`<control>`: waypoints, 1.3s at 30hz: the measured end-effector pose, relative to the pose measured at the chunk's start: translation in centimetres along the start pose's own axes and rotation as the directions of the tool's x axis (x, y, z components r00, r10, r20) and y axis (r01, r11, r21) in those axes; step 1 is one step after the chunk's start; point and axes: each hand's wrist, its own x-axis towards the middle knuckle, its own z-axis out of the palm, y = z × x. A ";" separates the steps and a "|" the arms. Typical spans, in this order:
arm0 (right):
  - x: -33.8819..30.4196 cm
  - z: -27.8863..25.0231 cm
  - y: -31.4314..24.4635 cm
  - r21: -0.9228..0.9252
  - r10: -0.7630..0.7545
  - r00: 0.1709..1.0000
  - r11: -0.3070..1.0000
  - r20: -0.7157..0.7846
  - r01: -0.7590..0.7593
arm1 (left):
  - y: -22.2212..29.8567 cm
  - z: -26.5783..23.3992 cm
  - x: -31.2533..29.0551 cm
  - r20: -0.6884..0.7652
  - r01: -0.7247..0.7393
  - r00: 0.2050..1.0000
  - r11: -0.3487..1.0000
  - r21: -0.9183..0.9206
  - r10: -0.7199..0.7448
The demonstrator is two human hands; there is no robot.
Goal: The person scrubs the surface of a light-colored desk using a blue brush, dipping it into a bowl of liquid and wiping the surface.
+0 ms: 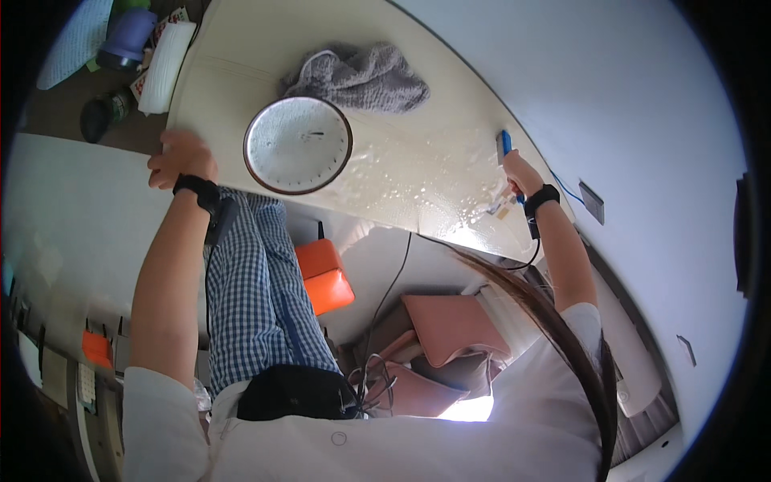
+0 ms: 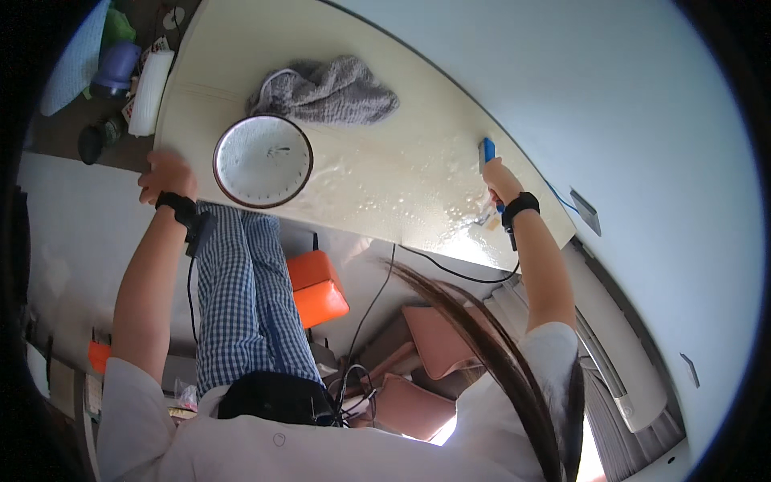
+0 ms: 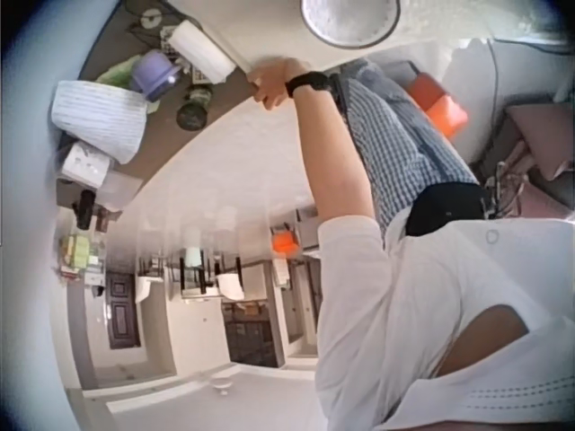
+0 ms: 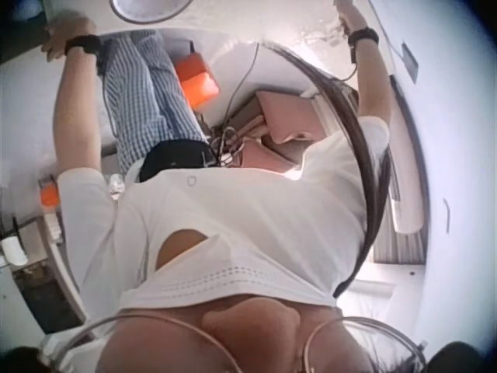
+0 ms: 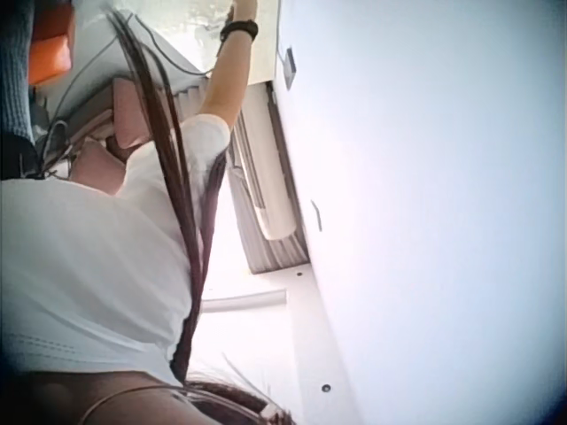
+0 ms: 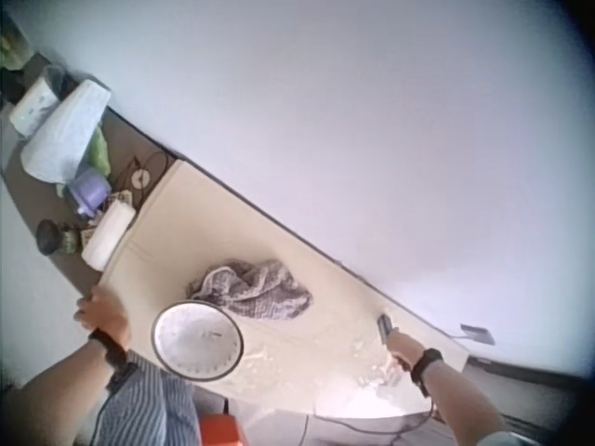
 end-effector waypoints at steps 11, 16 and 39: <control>0.6 2.9 -2.9 -0.004 0.015 1.000 1.000 0.019 -0.015 | -1.3 -0.6 1.6 -0.021 -0.065 0.998 0.998 -0.025 0.064; 2.0 -2.1 3.7 0.221 -0.255 0.961 0.949 0.107 0.227 | 2.0 -2.8 -3.5 0.110 -0.279 0.960 0.927 0.251 0.259; -1.5 3.0 -0.6 -0.168 -0.010 1.000 0.986 0.018 0.013 | 1.4 -4.1 -3.3 0.160 -0.231 0.967 0.947 0.221 0.199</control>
